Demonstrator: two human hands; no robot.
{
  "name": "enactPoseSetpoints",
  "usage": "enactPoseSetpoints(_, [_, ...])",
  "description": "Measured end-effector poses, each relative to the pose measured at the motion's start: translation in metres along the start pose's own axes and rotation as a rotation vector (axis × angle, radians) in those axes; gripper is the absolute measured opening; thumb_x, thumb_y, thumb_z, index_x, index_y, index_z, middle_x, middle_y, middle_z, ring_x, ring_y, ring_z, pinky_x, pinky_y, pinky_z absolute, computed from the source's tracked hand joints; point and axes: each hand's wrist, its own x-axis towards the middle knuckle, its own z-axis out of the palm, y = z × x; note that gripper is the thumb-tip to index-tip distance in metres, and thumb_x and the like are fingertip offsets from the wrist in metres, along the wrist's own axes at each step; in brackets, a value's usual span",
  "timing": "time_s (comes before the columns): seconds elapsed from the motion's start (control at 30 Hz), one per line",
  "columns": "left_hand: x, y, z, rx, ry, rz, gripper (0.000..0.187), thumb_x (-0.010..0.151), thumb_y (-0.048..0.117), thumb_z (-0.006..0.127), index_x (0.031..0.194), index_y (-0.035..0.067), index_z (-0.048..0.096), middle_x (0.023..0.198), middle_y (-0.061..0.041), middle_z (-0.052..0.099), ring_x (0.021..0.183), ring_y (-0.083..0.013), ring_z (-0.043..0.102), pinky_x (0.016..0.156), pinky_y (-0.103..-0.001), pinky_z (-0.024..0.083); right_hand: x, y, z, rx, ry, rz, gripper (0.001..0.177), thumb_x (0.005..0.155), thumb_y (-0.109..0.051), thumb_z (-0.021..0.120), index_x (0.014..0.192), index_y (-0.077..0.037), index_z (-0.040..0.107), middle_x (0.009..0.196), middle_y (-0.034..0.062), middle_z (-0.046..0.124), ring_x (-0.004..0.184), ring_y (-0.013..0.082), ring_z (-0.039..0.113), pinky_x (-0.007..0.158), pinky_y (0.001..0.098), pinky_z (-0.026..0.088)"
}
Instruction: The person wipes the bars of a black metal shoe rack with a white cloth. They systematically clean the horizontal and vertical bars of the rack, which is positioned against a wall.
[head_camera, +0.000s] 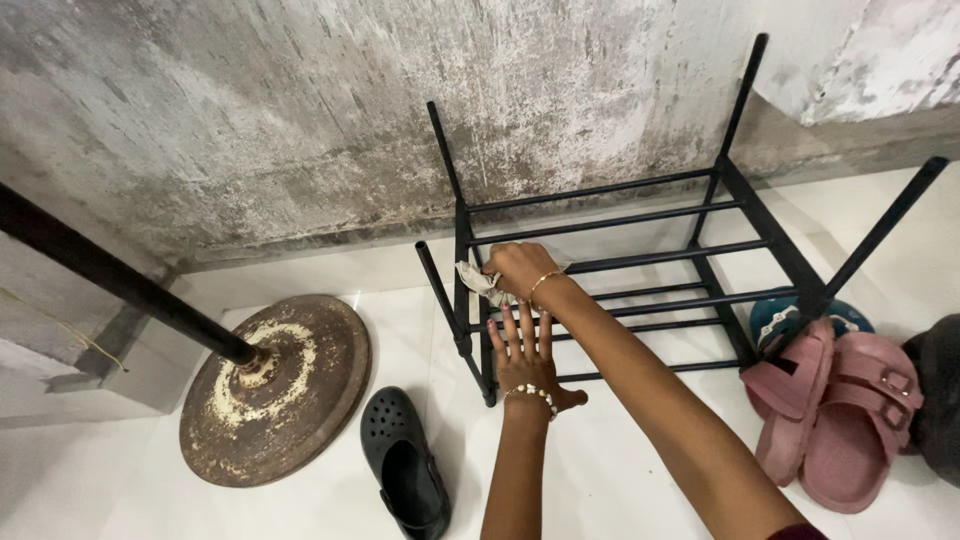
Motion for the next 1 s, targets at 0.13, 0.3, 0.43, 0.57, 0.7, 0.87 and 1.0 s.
enactPoseSetpoints(0.13, [-0.002,-0.002,-0.001,-0.009,0.002,0.007,0.150,0.060,0.087,0.071,0.164,0.014,-0.008,0.169,-0.023,-0.014,0.153,-0.0460,-0.020,0.118,-0.064,-0.011,-0.011,0.004,-0.007,0.104,-0.017,0.063,0.025,0.077,-0.017,0.078,0.099,-0.028,0.083,0.108,0.0025,0.073,0.098,0.0268,0.071,0.082,0.0423,0.056])
enactPoseSetpoints(0.3, [0.000,-0.002,0.000,-0.045,0.009,-0.008,0.152,0.057,0.086,0.073,0.164,0.017,-0.010,0.170,-0.022,-0.017,0.152,-0.0458,-0.020,0.118,-0.062,-0.011,-0.017,0.014,-0.011,0.108,-0.009,0.059,0.032,0.072,-0.017,0.079,0.102,-0.029,0.082,0.107,0.0021,0.074,0.096,0.0281,0.071,0.081,0.0425,0.056])
enactPoseSetpoints(0.43, [0.000,0.000,0.000,-0.025,0.005,-0.007,0.151,0.058,0.087,0.073,0.164,0.016,-0.009,0.170,-0.023,-0.017,0.153,-0.0456,-0.021,0.119,-0.063,-0.012,-0.030,0.029,-0.015,0.106,-0.050,0.139,0.035,0.081,-0.020,0.075,0.112,-0.034,0.080,0.101,0.0058,0.077,0.092,0.0290,0.074,0.084,0.0417,0.058])
enactPoseSetpoints(0.57, [-0.002,-0.001,-0.001,-0.020,-0.011,-0.014,0.152,0.058,0.087,0.073,0.164,0.017,-0.009,0.169,-0.023,-0.017,0.153,-0.0448,-0.022,0.118,-0.063,-0.013,-0.039,0.043,-0.017,0.101,-0.046,0.157,0.039,0.077,-0.021,0.077,0.115,-0.032,0.078,0.101,0.0074,0.077,0.090,0.0305,0.073,0.083,0.0424,0.058])
enactPoseSetpoints(0.7, [-0.003,0.000,-0.003,-0.005,0.012,-0.026,0.152,0.057,0.086,0.074,0.165,0.017,-0.009,0.170,-0.023,-0.017,0.153,-0.0439,-0.023,0.118,-0.062,-0.013,-0.050,0.058,-0.018,0.059,0.000,0.154,0.037,0.078,-0.020,0.076,0.113,-0.031,0.080,0.101,0.0060,0.078,0.091,0.0296,0.073,0.083,0.0425,0.058])
enactPoseSetpoints(0.87, [-0.002,0.002,-0.005,0.024,-0.023,-0.042,0.151,0.058,0.086,0.073,0.164,0.018,-0.010,0.169,-0.022,-0.019,0.153,-0.0446,-0.022,0.119,-0.062,-0.012,-0.065,0.075,-0.025,0.046,-0.017,0.192,0.036,0.078,-0.022,0.078,0.113,-0.030,0.080,0.102,0.0052,0.078,0.090,0.0273,0.074,0.083,0.0402,0.059])
enactPoseSetpoints(1.0, [-0.002,0.003,-0.005,0.039,-0.027,-0.045,0.151,0.059,0.086,0.073,0.165,0.018,-0.011,0.169,-0.022,-0.020,0.152,-0.0449,-0.022,0.118,-0.063,-0.011,-0.080,0.091,-0.034,0.042,-0.006,0.173,0.034,0.079,-0.020,0.077,0.113,-0.027,0.080,0.104,0.0040,0.078,0.091,0.0261,0.074,0.082,0.0392,0.059])
